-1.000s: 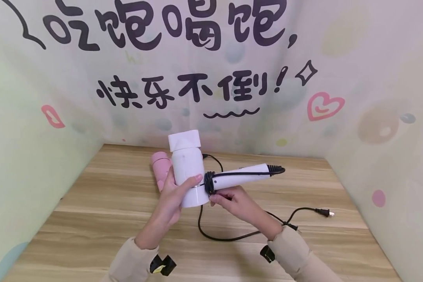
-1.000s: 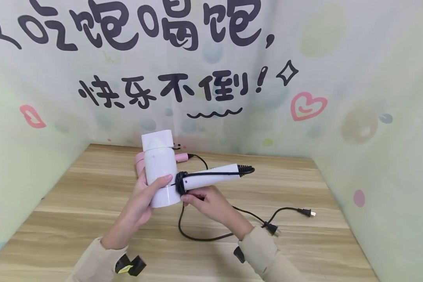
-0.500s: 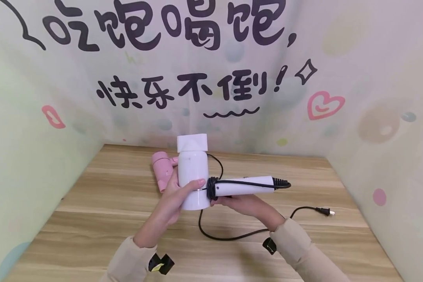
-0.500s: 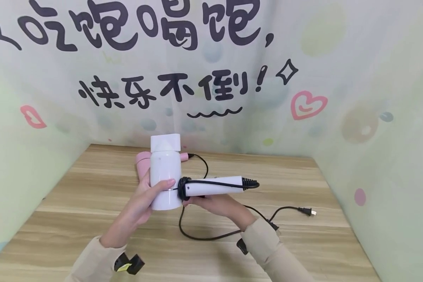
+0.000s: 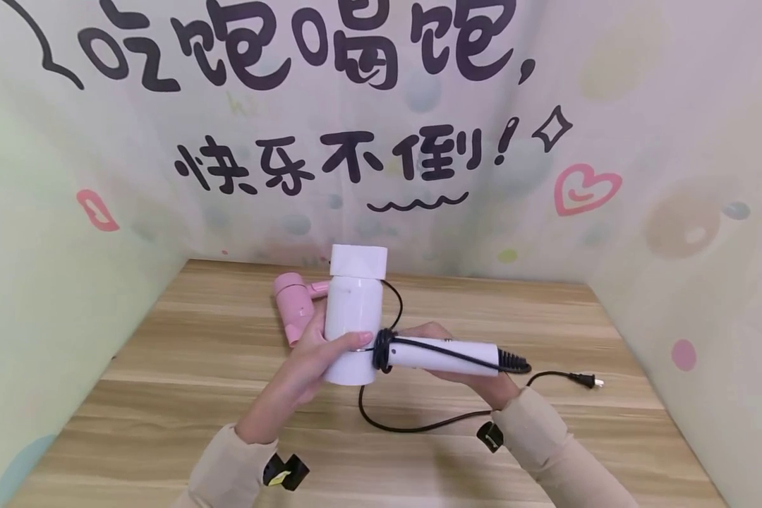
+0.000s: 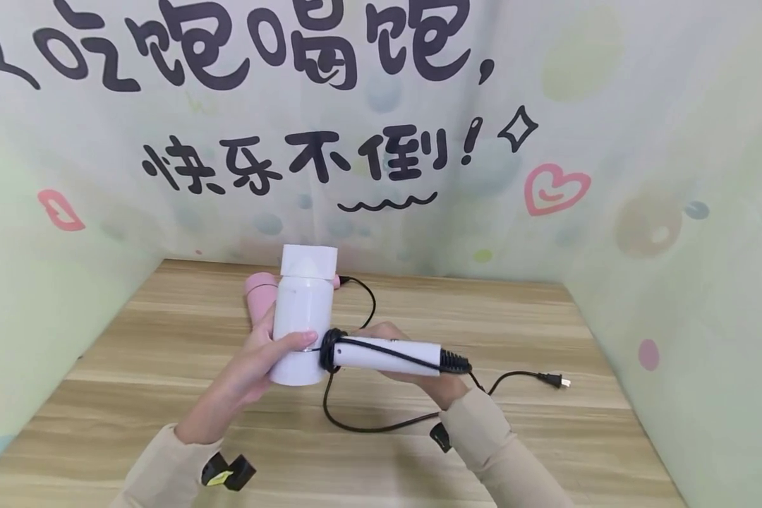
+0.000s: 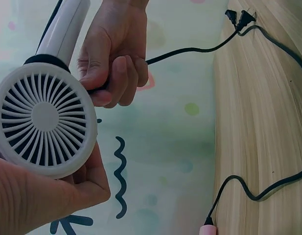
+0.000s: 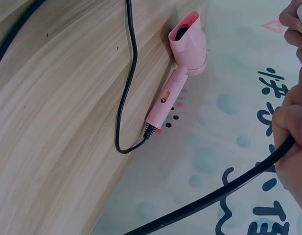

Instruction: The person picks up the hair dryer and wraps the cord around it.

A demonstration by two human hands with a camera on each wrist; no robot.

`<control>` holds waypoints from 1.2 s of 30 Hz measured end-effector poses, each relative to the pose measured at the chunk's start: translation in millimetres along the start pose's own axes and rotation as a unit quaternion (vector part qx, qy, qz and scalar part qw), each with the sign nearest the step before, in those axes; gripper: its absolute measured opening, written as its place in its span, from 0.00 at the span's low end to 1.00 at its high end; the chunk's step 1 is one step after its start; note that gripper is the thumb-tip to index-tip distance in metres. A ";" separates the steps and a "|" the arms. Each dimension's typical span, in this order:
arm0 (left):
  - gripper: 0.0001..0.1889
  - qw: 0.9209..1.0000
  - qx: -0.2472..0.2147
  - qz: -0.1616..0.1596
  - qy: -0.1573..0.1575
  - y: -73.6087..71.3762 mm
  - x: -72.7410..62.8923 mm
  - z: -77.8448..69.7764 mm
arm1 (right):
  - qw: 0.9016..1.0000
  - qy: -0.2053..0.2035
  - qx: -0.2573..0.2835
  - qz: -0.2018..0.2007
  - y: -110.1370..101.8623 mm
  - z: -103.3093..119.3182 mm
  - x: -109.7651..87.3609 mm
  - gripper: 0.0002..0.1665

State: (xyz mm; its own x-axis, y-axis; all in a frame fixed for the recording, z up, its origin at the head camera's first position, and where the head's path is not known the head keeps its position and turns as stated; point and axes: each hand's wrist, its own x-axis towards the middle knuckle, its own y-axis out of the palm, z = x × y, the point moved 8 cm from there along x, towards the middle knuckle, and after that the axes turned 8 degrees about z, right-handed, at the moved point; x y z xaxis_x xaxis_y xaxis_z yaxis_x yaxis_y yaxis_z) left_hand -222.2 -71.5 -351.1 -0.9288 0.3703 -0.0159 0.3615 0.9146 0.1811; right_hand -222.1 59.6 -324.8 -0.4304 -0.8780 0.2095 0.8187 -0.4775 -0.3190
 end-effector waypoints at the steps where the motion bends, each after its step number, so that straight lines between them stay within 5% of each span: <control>1: 0.37 1.000 0.010 0.007 -0.001 0.9 -0.1 -0.8 | 0.999 0.011 -0.050 -0.006 -3.2 -3.8 -0.1 0.10; 3: 0.38 0.999 0.029 0.021 -0.004 2.5 -0.2 -1.7 | 0.982 0.064 -0.175 -0.026 -10.4 -13.2 -0.8 0.08; 6: 0.39 0.998 0.048 0.039 -0.005 3.8 -0.1 -2.2 | 0.964 0.141 -0.224 -0.037 -18.6 -27.6 -5.1 0.06; 12: 0.40 0.995 0.071 0.067 -0.018 3.0 -0.7 1.6 | 0.956 0.135 -0.255 -0.047 -24.6 -26.2 -12.6 0.05; 17: 0.41 0.986 0.134 0.093 -0.024 4.1 -0.5 5.2 | 0.950 0.118 -0.278 -0.083 -34.0 -19.8 -20.5 0.05; 20: 0.41 0.982 0.156 0.106 -0.017 6.6 0.4 5.9 | 0.928 0.126 -0.326 -0.125 -40.9 -13.7 -24.1 0.05; 27: 0.43 0.978 0.172 0.113 -0.031 9.8 0.4 11.1 | 0.861 0.101 -0.459 -0.197 -44.8 6.3 -25.3 0.10; 36: 0.38 0.974 0.221 0.043 -0.037 -2.2 3.6 16.1 | 0.810 0.033 -0.550 -0.200 -23.5 35.4 -17.4 0.08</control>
State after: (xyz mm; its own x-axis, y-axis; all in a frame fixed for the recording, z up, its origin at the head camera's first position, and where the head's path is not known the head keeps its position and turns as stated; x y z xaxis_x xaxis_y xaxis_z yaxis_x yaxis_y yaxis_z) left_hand -225.1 -69.6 -367.4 -0.8913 0.4436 -0.0936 0.4521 0.8543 -0.2563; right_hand -220.4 87.3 -288.3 -0.6267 -0.6285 0.4606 -0.2094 -0.4335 -0.8765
